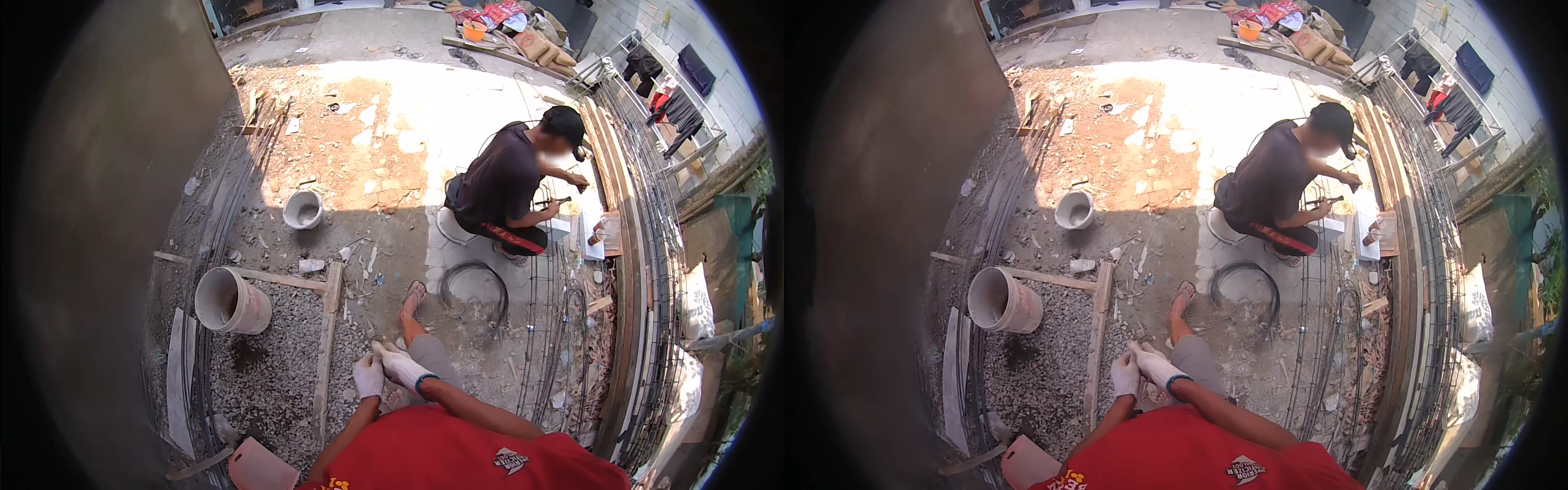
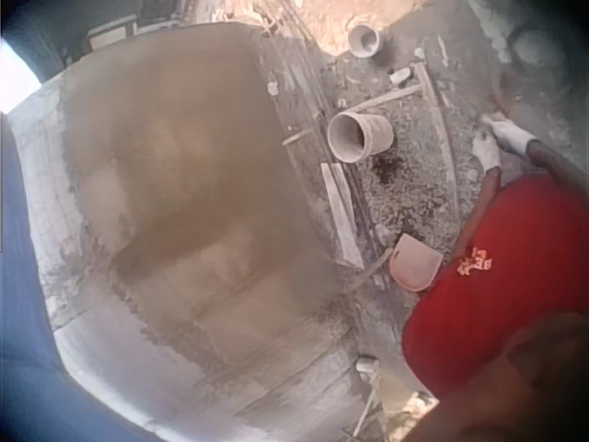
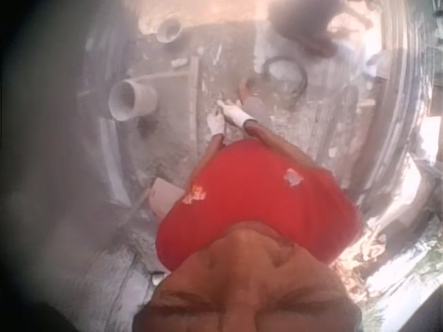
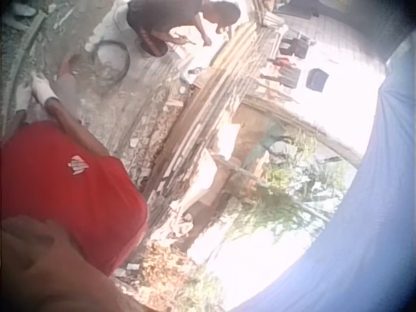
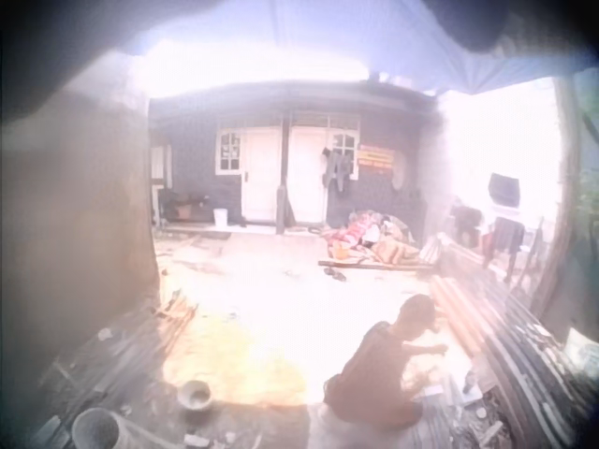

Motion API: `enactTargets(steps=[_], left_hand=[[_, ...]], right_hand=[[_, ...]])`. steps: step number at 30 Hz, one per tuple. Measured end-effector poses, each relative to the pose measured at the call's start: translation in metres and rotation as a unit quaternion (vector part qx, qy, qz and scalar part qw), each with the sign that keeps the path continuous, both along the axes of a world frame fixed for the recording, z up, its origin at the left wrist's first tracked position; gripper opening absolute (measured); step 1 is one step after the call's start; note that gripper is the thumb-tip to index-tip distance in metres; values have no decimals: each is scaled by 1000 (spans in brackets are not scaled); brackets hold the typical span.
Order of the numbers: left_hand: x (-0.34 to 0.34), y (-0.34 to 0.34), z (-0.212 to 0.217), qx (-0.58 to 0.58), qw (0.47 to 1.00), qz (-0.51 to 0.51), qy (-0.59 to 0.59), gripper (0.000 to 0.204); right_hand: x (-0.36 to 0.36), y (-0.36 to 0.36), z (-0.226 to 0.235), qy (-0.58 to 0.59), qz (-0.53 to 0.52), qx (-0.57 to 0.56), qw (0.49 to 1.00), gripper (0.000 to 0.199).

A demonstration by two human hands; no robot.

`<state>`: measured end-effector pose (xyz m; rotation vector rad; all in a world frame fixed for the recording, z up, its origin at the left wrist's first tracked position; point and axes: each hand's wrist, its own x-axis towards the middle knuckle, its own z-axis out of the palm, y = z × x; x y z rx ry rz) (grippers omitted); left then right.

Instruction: The person sits on the ground and ties a grid of steel rebar using wire and pliers. They repeatedly pick up wire, wrap it around the intersections of the rebar, and twist it tight with pliers to secure the mesh structure.

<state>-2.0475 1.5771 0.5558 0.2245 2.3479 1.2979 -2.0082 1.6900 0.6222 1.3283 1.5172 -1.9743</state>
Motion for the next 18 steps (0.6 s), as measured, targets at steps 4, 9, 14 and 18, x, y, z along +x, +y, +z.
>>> enactTargets(steps=[4,9,14,18], left_hand=[[-100,27,-53,0,997,65,51,33],[-226,100,-42,139,952,219,-164,28],[-287,255,60,149,882,200,-400,28],[-334,347,69,223,809,114,-533,41]], right_hand=[[-99,31,5,90,146,65,983,58],[-175,124,58,209,330,135,910,73],[-229,308,67,231,390,425,783,34],[-283,381,54,189,445,547,683,30]])
